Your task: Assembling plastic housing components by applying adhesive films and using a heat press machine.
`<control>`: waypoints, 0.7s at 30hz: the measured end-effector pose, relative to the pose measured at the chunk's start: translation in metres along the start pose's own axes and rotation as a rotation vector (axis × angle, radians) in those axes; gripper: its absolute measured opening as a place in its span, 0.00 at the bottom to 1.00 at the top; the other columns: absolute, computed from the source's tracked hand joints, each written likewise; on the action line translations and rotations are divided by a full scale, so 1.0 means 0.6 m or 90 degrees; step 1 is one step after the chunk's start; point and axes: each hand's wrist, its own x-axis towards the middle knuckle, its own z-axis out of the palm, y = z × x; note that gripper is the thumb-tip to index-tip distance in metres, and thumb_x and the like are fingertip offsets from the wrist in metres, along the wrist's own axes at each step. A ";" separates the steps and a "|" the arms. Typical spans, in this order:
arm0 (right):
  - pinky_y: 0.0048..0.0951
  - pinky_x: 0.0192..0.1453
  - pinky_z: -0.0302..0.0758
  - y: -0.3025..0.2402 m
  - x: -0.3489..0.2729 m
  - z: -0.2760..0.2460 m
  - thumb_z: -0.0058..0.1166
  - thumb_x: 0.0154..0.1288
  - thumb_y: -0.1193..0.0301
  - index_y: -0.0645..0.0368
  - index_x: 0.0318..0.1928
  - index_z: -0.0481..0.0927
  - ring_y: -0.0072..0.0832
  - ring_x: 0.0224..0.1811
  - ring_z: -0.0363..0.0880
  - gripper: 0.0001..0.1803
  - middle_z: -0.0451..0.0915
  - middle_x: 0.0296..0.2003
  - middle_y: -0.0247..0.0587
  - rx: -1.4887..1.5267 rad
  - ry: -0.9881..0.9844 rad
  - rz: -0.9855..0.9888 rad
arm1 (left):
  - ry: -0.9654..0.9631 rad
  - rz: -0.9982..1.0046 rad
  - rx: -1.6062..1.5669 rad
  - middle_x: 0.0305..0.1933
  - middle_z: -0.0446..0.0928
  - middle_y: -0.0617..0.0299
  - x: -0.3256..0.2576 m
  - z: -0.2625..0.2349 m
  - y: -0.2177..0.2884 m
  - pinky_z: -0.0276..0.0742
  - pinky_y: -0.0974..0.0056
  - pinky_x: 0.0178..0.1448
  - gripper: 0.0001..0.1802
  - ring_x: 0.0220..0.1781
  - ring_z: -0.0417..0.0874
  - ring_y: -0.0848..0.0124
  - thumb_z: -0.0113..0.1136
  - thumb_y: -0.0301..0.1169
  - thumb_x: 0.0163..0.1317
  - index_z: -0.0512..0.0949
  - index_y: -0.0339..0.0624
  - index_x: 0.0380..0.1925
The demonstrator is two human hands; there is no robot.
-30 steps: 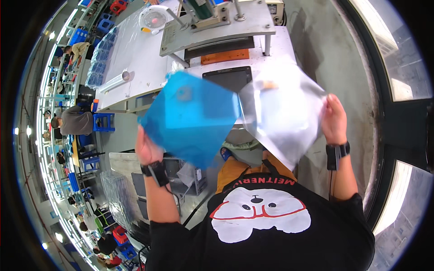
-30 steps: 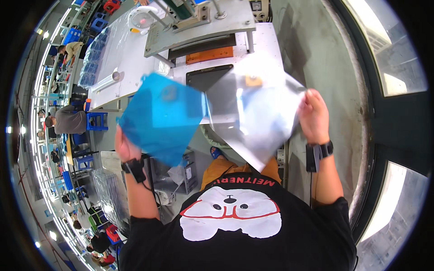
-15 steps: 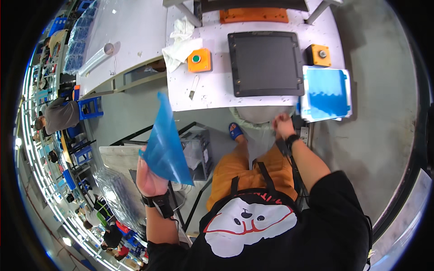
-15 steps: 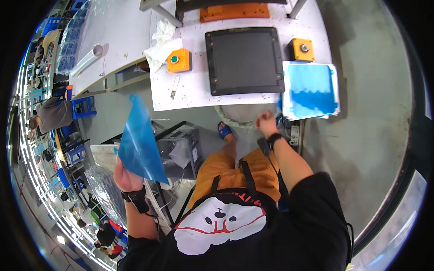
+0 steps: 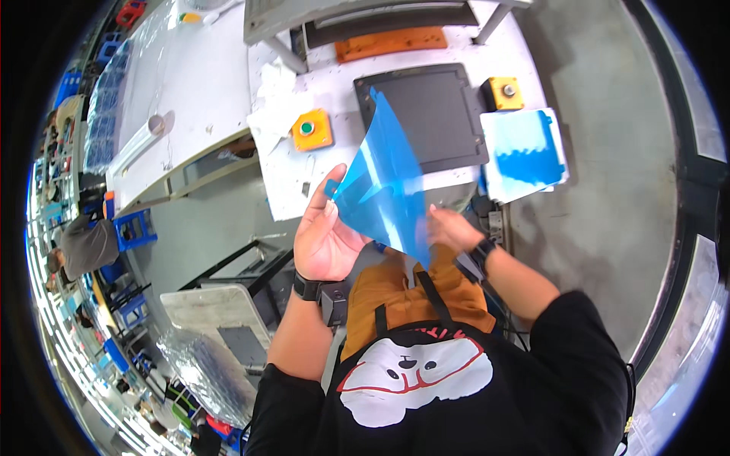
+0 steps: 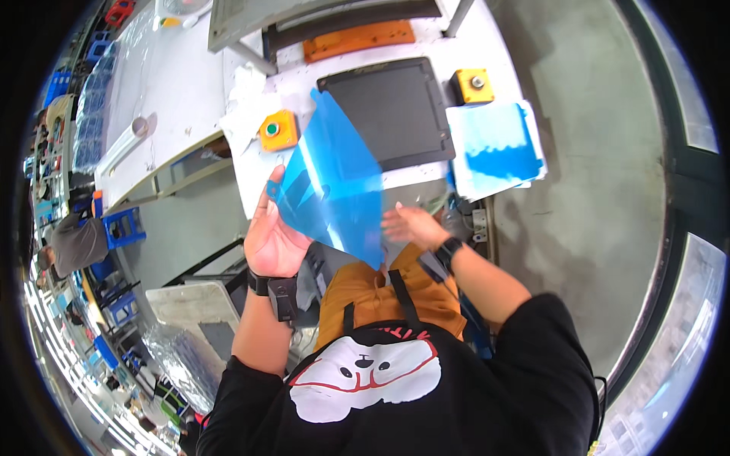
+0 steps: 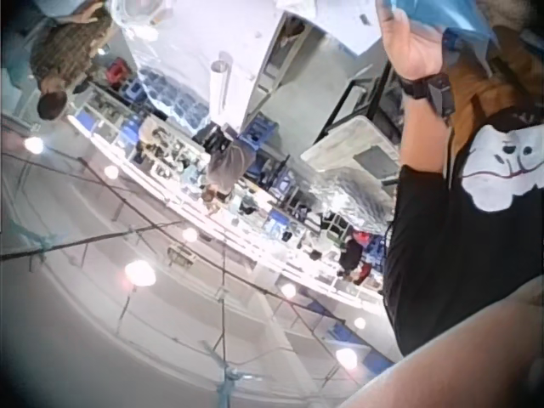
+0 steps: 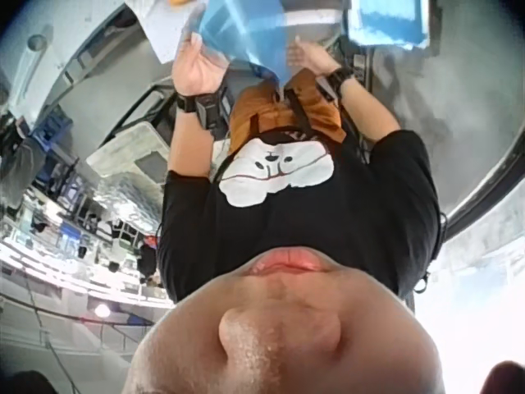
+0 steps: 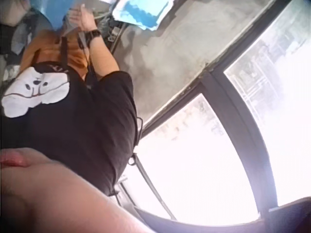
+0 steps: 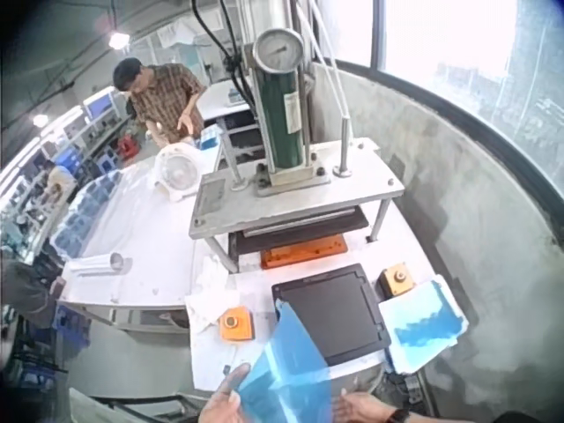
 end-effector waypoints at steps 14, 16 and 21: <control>0.46 0.63 0.70 -0.280 -0.132 -0.021 0.28 0.77 0.49 0.55 0.58 0.71 0.39 0.56 0.77 0.27 0.79 0.53 0.44 0.595 -0.166 -0.255 | 0.078 0.046 0.072 0.71 0.63 0.52 0.111 0.043 -0.109 0.72 0.41 0.65 0.27 0.69 0.68 0.53 0.43 0.28 0.72 0.56 0.44 0.70; 0.44 0.62 0.71 -0.318 -0.127 -0.048 0.31 0.78 0.52 0.54 0.57 0.70 0.38 0.55 0.77 0.23 0.79 0.53 0.43 0.479 -0.113 -0.301 | 0.103 0.057 0.101 0.70 0.64 0.53 0.108 0.024 -0.112 0.73 0.45 0.64 0.27 0.68 0.70 0.55 0.44 0.27 0.71 0.57 0.45 0.70; 0.28 0.40 0.74 -0.388 -0.087 -0.088 0.45 0.74 0.55 0.51 0.49 0.73 0.22 0.39 0.77 0.15 0.79 0.41 0.32 0.187 0.126 -0.318 | 0.221 0.143 0.330 0.66 0.67 0.56 0.125 -0.042 -0.149 0.74 0.57 0.58 0.27 0.61 0.73 0.63 0.49 0.27 0.69 0.61 0.44 0.68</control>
